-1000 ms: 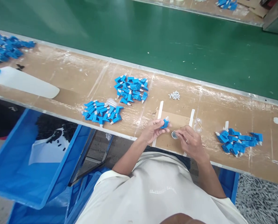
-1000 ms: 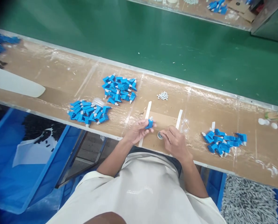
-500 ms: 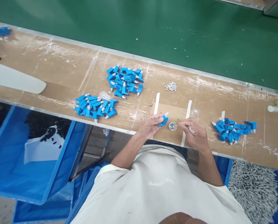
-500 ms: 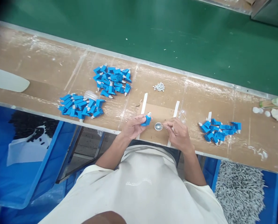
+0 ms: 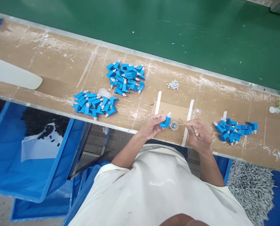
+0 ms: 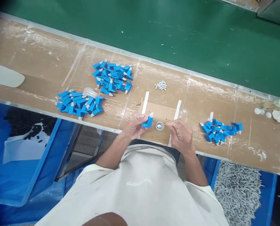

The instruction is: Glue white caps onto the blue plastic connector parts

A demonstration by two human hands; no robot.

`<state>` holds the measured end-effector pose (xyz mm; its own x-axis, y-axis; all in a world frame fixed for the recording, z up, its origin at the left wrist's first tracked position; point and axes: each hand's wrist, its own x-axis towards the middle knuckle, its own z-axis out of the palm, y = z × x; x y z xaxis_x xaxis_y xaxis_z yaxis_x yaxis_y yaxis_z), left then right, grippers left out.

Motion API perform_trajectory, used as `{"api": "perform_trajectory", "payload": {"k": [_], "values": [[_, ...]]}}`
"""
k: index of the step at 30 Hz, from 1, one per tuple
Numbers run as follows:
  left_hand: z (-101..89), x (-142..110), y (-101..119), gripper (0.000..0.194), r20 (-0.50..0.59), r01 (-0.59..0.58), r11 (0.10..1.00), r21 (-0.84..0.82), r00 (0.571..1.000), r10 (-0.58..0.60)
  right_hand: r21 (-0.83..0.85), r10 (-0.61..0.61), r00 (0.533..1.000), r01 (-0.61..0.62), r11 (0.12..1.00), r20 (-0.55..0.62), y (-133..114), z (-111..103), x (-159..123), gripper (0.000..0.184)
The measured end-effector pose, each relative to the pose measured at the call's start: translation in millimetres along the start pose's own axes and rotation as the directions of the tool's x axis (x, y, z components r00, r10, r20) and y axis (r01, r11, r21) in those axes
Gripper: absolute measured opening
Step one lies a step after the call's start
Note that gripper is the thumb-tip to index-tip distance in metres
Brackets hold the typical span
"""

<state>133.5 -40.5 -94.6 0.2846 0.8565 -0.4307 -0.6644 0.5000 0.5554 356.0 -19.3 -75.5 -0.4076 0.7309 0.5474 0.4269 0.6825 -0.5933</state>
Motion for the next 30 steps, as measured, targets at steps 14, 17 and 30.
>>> {"api": "perform_trajectory", "payload": {"k": [14,17,30], "values": [[8.5,-3.4,-4.0,0.047,0.050,0.073,0.997,-0.023,0.996,-0.072,0.028,-0.042,0.982,0.048,0.998,-0.182,-30.8,3.9,15.7,0.020],[8.8,-3.8,-4.0,0.047,0.054,0.075,0.997,-0.035,0.996,-0.073,0.000,-0.063,0.987,0.064,0.998,-0.151,-30.2,6.2,15.7,0.020],[4.9,-1.7,-7.0,0.049,0.040,0.103,0.994,-0.038,0.994,-0.101,-0.047,-0.150,0.981,0.146,0.988,-0.121,-26.6,14.1,16.6,0.024]]}}
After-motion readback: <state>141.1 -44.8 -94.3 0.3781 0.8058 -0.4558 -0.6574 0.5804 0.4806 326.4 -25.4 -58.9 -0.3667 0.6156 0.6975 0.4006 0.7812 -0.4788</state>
